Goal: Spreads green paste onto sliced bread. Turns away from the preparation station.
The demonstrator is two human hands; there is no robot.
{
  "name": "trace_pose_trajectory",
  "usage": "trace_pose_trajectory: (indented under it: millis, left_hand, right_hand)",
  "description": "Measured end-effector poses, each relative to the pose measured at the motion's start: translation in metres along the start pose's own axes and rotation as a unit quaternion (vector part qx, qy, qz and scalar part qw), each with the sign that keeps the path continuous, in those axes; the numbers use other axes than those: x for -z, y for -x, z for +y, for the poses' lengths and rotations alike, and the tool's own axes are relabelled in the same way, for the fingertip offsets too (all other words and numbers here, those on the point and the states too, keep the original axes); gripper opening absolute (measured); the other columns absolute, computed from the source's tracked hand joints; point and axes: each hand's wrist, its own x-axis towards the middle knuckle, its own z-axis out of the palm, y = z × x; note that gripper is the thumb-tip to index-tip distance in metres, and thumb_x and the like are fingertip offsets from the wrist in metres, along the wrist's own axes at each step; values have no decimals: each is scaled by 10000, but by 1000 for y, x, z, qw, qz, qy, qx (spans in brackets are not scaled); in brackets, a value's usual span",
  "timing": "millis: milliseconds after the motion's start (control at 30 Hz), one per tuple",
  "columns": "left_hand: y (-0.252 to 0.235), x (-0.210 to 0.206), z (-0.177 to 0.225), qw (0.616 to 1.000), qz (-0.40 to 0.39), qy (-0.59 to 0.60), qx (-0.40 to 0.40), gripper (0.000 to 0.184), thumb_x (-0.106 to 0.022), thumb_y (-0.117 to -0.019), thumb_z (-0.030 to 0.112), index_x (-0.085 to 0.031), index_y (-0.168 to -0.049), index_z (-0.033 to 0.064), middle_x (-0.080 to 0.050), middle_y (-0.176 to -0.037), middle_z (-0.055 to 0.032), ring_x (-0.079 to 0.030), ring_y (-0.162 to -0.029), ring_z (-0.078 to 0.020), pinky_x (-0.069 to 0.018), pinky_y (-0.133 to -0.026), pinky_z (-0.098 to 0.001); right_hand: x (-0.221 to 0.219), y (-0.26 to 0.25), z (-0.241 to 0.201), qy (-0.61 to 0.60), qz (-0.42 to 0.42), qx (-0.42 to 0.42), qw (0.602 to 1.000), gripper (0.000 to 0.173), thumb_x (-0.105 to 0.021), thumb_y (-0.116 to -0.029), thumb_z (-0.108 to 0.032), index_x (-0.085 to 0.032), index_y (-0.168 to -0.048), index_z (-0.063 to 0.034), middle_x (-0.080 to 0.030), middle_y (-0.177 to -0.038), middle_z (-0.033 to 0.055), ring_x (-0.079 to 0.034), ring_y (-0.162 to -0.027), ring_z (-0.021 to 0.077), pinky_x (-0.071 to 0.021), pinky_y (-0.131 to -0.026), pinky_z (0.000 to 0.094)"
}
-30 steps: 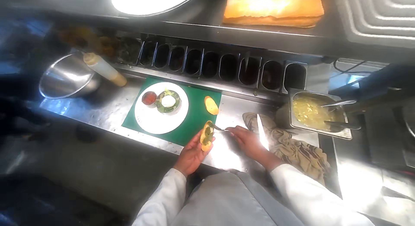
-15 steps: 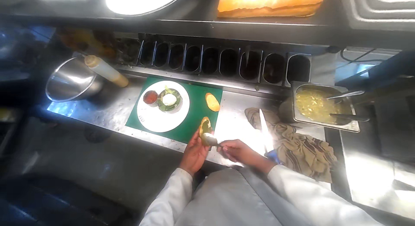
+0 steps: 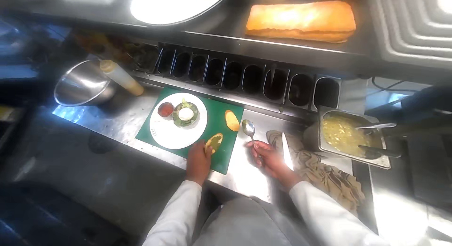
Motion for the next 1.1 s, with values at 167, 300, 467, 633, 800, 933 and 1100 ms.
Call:
trace_pose_trajectory:
  millis: [167, 300, 467, 633, 800, 933, 1100]
  left_hand:
    - [-48, -15, 66, 992, -57, -115, -14, 456, -699, -947, 381, -671, -1283, 74, -640, -1292, -156, -576, -1251, -349, -477, -1062, -536]
    - [-66, -17, 68, 989, -70, -131, -4, 315, -619, -1000, 255, -682, -1259, 89, -658, -1270, -148, -615, -1219, -330, -517, -1022, -517]
    - [-71, -21, 56, 980, -141, -101, -95, 473, -645, -991, 372, -597, -1410, 159, -535, -1453, -110, -499, -1354, -322, -461, -1106, -497]
    - [-69, -5, 54, 977, -148, -146, -44, 368, -567, -1028, 286, -659, -1316, 76, -560, -1405, -141, -530, -1317, -310, -455, -1112, -446]
    - [-133, -19, 80, 936, -189, -155, -254, 729, -763, -887, 73, -462, -1539, 200, -368, -1630, -70, -301, -1516, -336, -343, -1210, -497]
    - [-155, -15, 90, 902, -232, -254, -259, 688, -856, -814, 233, -567, -1438, 225, -544, -1413, -131, -462, -1365, -370, -468, -1090, -530]
    - [-127, 0, 73, 966, -221, -29, -133, 384, -760, -914, 273, -669, -1229, 73, -681, -1197, -158, -663, -1111, -307, -533, -988, -538]
  right_hand:
    - [12, -29, -20, 45, 14, 14, 999, 276, -455, -1076, -164, -696, -1165, -64, -554, -704, 30, -496, -523, 92, -448, -475, 235]
    - [16, -44, -12, 84, 72, 9, 994, 275, -449, -1093, -173, -688, -1189, -75, -654, -893, 77, -550, -580, 131, -485, -516, 271]
    - [8, -57, 1, 109, 85, 3, 990, 291, -417, -1110, -194, -659, -1200, -60, -722, -1003, 142, -688, -726, 225, -572, -607, 347]
    - [-5, -51, 12, 88, 24, 26, 995, 303, -400, -1098, -158, -641, -1197, -3, -715, -1037, 155, -695, -731, 219, -595, -637, 351]
    - [7, -47, 21, 79, 48, 62, 994, 305, -386, -1093, -126, -651, -1153, 12, -714, -1094, 169, -684, -703, 229, -588, -605, 353]
    - [17, -46, 14, 98, 54, 75, 991, 310, -379, -1093, -125, -653, -1156, 7, -718, -1128, 160, -693, -706, 229, -595, -612, 355]
    - [17, -29, 5, 145, 68, 99, 982, 300, -404, -1089, -130, -669, -1166, -13, -733, -1099, 105, -682, -691, 178, -593, -621, 323]
